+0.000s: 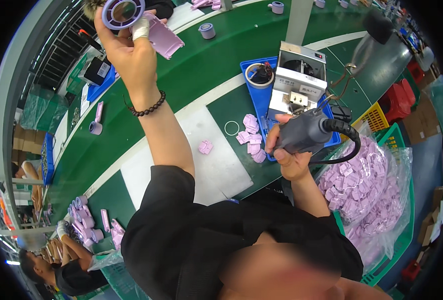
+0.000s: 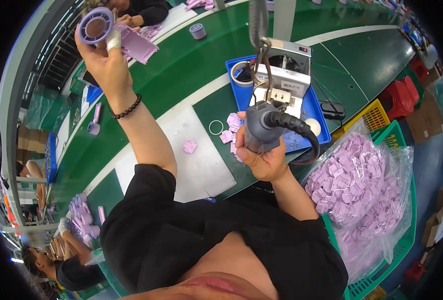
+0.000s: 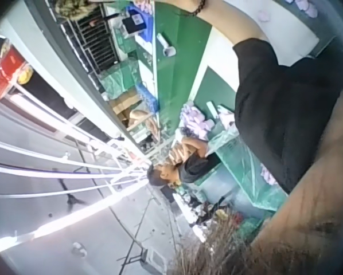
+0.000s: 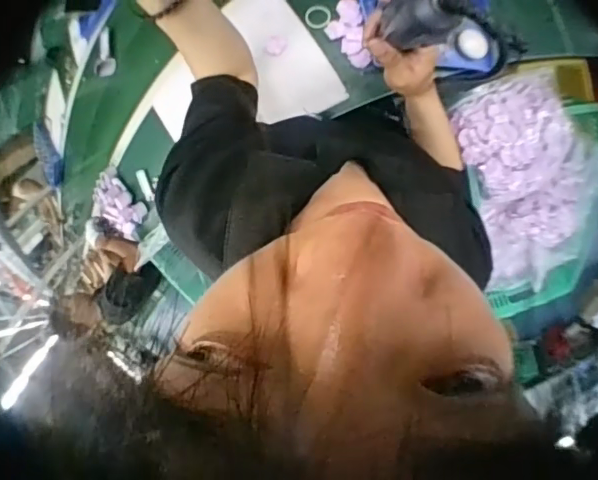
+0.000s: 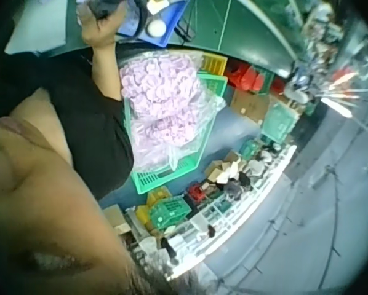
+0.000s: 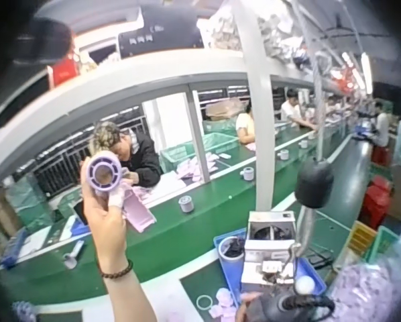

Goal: The person assembles portable fans by attaching straps to casing pieces, fitting fan motor units into the plastic housings by hand, and placing the assembled fans onto the conveyor belt.

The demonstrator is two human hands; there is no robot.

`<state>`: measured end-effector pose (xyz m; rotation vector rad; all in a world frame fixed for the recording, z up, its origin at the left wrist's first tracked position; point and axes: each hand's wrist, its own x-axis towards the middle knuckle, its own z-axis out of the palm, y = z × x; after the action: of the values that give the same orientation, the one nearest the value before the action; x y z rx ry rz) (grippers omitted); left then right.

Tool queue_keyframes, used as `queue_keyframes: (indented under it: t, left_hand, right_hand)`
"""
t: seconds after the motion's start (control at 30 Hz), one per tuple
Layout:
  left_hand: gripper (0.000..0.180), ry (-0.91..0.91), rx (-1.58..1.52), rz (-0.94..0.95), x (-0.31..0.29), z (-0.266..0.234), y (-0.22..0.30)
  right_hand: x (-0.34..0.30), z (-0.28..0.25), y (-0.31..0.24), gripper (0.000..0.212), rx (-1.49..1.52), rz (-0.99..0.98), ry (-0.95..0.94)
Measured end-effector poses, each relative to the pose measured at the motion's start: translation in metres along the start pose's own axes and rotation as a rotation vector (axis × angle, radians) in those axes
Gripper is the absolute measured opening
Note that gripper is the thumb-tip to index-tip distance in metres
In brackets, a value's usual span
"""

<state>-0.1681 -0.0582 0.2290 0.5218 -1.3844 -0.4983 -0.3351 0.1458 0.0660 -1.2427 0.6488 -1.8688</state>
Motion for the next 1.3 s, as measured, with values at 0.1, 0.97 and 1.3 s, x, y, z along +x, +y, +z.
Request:
queue_keyframes:
  t: [0.1,0.97,1.3]
  left_hand:
    - [0.060,-0.015,0.014,-0.013,-0.003,0.005,-0.004]
    - [0.072,0.027,0.196,0.074,-0.009,-0.060,-0.043]
    - [0.071,0.025,0.253,0.121,-0.003,-0.068,-0.042]
  right_hand:
    - [-0.003,-0.004,-0.002,0.061,-0.007,0.008,0.009]
    - [-0.010,0.002,-0.003,0.065,-0.028,0.010,0.036]
    - [-0.009,-0.004,-0.006,0.065,-0.046,0.040,0.021]
